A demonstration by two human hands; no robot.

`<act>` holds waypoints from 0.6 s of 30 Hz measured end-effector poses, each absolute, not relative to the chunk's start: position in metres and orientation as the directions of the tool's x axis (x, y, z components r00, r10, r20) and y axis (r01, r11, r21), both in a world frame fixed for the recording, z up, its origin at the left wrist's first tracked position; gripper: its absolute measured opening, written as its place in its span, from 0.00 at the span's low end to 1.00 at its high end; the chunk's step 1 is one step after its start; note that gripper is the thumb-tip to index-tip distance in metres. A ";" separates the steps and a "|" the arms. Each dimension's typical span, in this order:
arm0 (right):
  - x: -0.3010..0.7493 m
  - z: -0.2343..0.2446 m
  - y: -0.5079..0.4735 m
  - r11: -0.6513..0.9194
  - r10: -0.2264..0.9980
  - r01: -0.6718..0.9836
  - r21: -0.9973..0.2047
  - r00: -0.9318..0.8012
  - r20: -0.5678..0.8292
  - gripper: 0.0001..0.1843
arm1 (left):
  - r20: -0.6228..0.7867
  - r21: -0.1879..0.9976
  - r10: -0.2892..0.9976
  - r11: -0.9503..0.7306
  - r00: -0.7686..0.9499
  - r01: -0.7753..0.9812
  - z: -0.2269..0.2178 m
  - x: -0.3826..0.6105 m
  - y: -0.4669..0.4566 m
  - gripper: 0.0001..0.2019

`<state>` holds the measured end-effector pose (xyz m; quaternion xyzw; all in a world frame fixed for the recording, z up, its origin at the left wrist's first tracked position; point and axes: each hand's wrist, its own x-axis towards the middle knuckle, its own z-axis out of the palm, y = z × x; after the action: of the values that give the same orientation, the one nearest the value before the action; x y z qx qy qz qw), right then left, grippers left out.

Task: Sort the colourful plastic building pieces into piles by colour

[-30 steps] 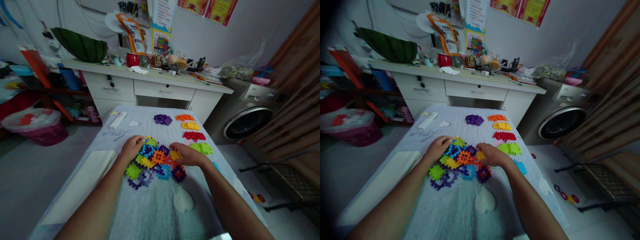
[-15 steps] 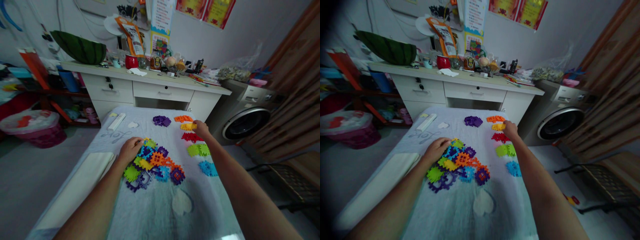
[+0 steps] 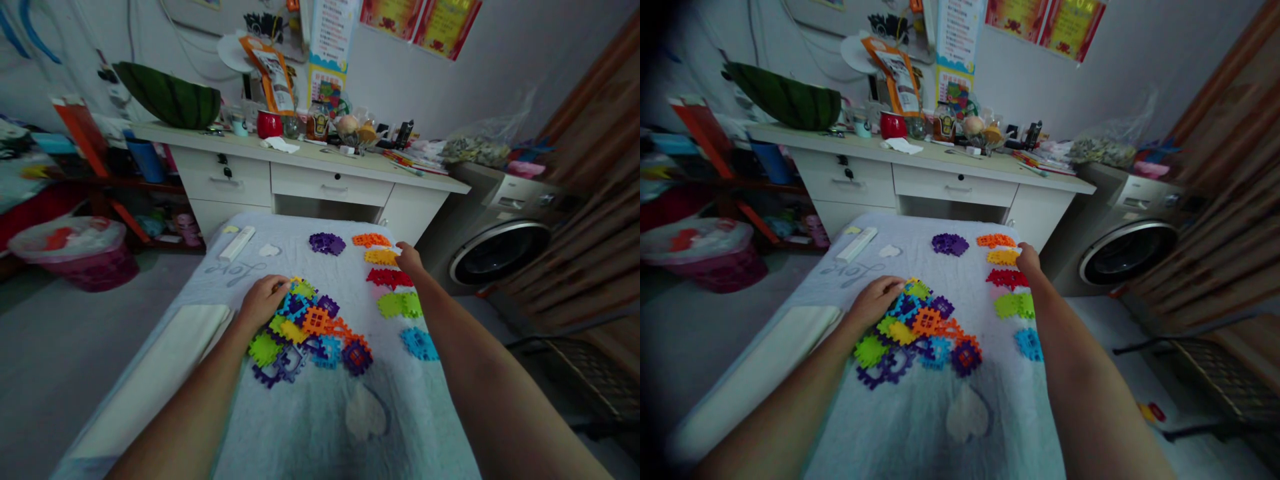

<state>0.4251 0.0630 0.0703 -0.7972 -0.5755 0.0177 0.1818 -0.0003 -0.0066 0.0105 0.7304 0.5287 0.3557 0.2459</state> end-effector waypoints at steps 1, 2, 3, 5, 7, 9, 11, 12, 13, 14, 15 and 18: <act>0.426 0.071 0.060 -0.264 0.919 0.902 -0.341 0.343 0.196 0.29 | 0.259 0.737 0.948 -0.319 0.187 0.596 0.010 0.000 -0.006 0.19; 0.427 0.072 0.056 -0.255 0.913 0.892 -0.375 0.349 0.211 0.28 | 0.259 0.739 0.948 -0.318 0.186 0.594 0.010 0.000 -0.006 0.19; 0.426 0.074 0.052 -0.243 0.906 0.878 -0.413 0.358 0.227 0.26 | 0.260 0.740 0.947 -0.319 0.186 0.592 0.010 0.000 -0.006 0.19; 0.422 0.079 0.041 -0.217 0.884 0.840 -0.498 0.386 0.266 0.24 | 0.261 0.741 0.947 -0.322 0.189 0.589 0.011 0.000 -0.006 0.18; 0.412 0.086 0.028 -0.173 0.854 0.789 -0.589 0.418 0.309 0.21 | 0.259 0.743 0.948 -0.319 0.186 0.589 0.012 0.001 -0.006 0.18; 0.394 0.092 0.013 -0.101 0.838 0.737 -0.669 0.425 0.342 0.18 | 0.256 0.746 0.950 -0.312 0.180 0.588 0.014 0.001 -0.007 0.18; 0.370 0.096 -0.004 -0.008 0.865 0.693 -0.721 0.366 0.343 0.15 | 0.255 0.750 0.951 -0.309 0.175 0.585 0.015 0.002 -0.008 0.18; 0.356 0.096 -0.014 0.038 0.893 0.679 -0.733 0.307 0.330 0.14 | 0.254 0.751 0.951 -0.308 0.174 0.584 0.016 0.002 -0.009 0.18; 0.341 0.096 -0.023 0.093 0.931 0.668 -0.738 0.204 0.302 0.12 | 0.254 0.752 0.952 -0.307 0.174 0.583 0.016 0.002 -0.009 0.18; 0.325 0.094 -0.033 0.143 0.956 0.658 -0.739 0.102 0.275 0.11 | 0.255 0.752 0.952 -0.307 0.172 0.583 0.016 0.002 -0.009 0.18; 0.310 0.093 -0.043 0.184 0.973 0.652 -0.736 -0.016 0.230 0.10 | 0.254 0.753 0.952 -0.306 0.171 0.583 0.016 0.002 -0.009 0.18; 0.269 0.086 -0.068 0.303 0.951 0.687 -0.660 -0.258 0.169 0.10 | 0.257 0.752 0.950 -0.311 0.176 0.582 0.013 0.001 -0.009 0.17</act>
<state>0.2695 -0.0677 0.0857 -0.5411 -0.7570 0.2361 0.2800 0.0010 -0.0086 0.0127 0.7235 0.5293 0.3632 0.2538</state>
